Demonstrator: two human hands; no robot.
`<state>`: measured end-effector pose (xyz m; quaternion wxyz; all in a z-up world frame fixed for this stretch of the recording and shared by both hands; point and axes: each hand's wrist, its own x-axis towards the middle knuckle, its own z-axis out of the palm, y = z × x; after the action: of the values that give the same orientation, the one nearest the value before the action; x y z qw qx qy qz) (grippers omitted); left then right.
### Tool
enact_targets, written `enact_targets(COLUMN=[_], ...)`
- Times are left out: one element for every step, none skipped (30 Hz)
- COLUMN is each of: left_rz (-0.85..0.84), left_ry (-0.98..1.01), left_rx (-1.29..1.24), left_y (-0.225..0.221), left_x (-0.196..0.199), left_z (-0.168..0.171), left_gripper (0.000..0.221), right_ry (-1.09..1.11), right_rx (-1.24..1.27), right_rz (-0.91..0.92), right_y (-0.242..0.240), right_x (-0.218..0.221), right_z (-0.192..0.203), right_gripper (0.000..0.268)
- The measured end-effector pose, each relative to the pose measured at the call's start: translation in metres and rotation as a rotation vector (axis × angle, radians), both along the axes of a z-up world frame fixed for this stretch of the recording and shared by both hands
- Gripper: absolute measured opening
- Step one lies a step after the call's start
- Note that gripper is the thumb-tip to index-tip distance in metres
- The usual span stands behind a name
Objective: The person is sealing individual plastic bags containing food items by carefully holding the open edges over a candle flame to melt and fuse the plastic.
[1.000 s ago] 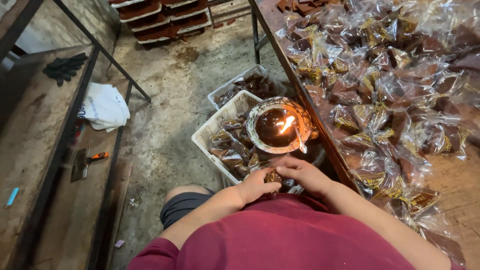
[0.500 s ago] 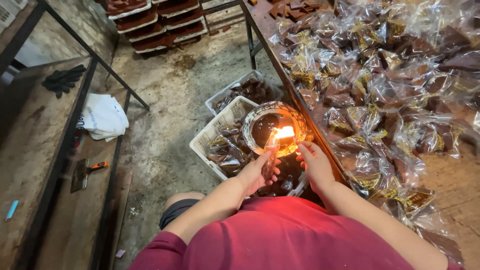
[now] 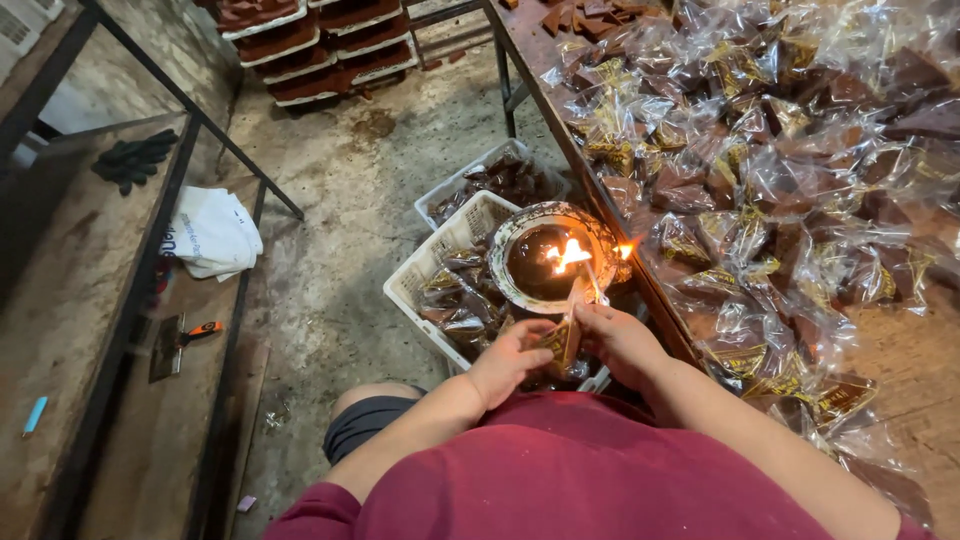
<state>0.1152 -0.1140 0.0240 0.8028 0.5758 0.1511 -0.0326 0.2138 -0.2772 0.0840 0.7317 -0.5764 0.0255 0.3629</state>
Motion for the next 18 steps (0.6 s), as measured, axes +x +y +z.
enact_targets(left_rz=[0.002, 0.068, 0.134, 0.133, 0.106, 0.078, 0.076, 0.047, 0.018, 0.011, 0.044, 0.081, 0.078, 0.17, 0.262, 0.265, 0.226, 0.189], left_ry=[-0.003, -0.019, -0.036, -0.039, -0.057, -0.072, -0.073, -0.04, -0.006, -0.01, 0.114, 0.239, 0.237, 0.329, 0.42, 0.418, 0.354, 0.288], left_rx=[-0.001, -0.09, -0.179, -0.18, -0.15, -0.12, -0.122, -0.148, -0.174, -0.173, -0.023, 0.126, 0.125, 0.167, 0.209, 0.208, 0.097, -0.013], left_y=[0.005, 0.009, 0.013, 0.013, 0.013, 0.012, 0.013, 0.014, 0.015, 0.016, 0.017, 0.018, 0.023, 0.028, 0.034, 0.037, 0.041, 0.044], left_x=[-0.003, -0.006, -0.009, -0.009, -0.009, -0.009, -0.008, -0.007, -0.006, -0.008, -0.011, -0.015, -0.013, -0.011, -0.009, -0.012, -0.016, -0.018], left_z=[0.005, 0.01, 0.015, 0.01, 0.005, -0.001, -0.009, -0.017, -0.024, -0.018, -0.012, -0.007, -0.017, -0.028, -0.038, -0.034, -0.031, -0.027], left_gripper=[0.058, 0.061, 0.066, 0.066, 0.065, 0.065, 0.065, 0.057, 0.049, 0.049, 0.047, 0.048, 0.048, 0.059, 0.071, 0.071, 0.079, 0.09], right_ry=[-0.003, -0.005, -0.008, -0.011, -0.118, -0.223, -0.224, -0.422, -0.621, -0.623, -0.769, -0.912, -0.913, -1.006, -1.095, -1.098, -1.079, -1.043], right_rx=[-0.001, -0.013, -0.025, -0.026, -0.145, -0.265, -0.267, -0.404, -0.541, -0.543, -0.647, -0.749, -0.752, -0.725, -0.694, -0.693, -1.014, -1.334], right_rz=[0.002, 0.085, 0.167, 0.168, 0.275, 0.38, 0.379, 0.386, 0.39, 0.383, 0.306, 0.23, 0.228, 0.079, -0.071, -0.069, -0.003, 0.065], right_y=[-0.001, -0.003, -0.005, -0.008, -0.011, -0.015, -0.014, -0.014, -0.014, -0.018, -0.023, -0.028, -0.037, -0.045, -0.053, -0.068, -0.082, -0.096], right_x=[-0.002, -0.005, -0.008, -0.002, 0.004, 0.009, 0.012, 0.016, 0.02, 0.025, 0.03, 0.034, 0.04, 0.046, 0.052, 0.067, 0.082, 0.097], right_z=[0.007, 0.014, 0.021, 0.0, -0.021, -0.042, -0.044, -0.046, -0.048, -0.033, -0.018, -0.004, 0.006, 0.016, 0.026, 0.018, 0.011, 0.003], right_gripper=[0.044, 0.03, 0.023, 0.023, 0.03, 0.036, 0.036, 0.038, 0.041, 0.041, 0.038, 0.037, 0.037, 0.027, 0.018, 0.018, 0.027, 0.042])
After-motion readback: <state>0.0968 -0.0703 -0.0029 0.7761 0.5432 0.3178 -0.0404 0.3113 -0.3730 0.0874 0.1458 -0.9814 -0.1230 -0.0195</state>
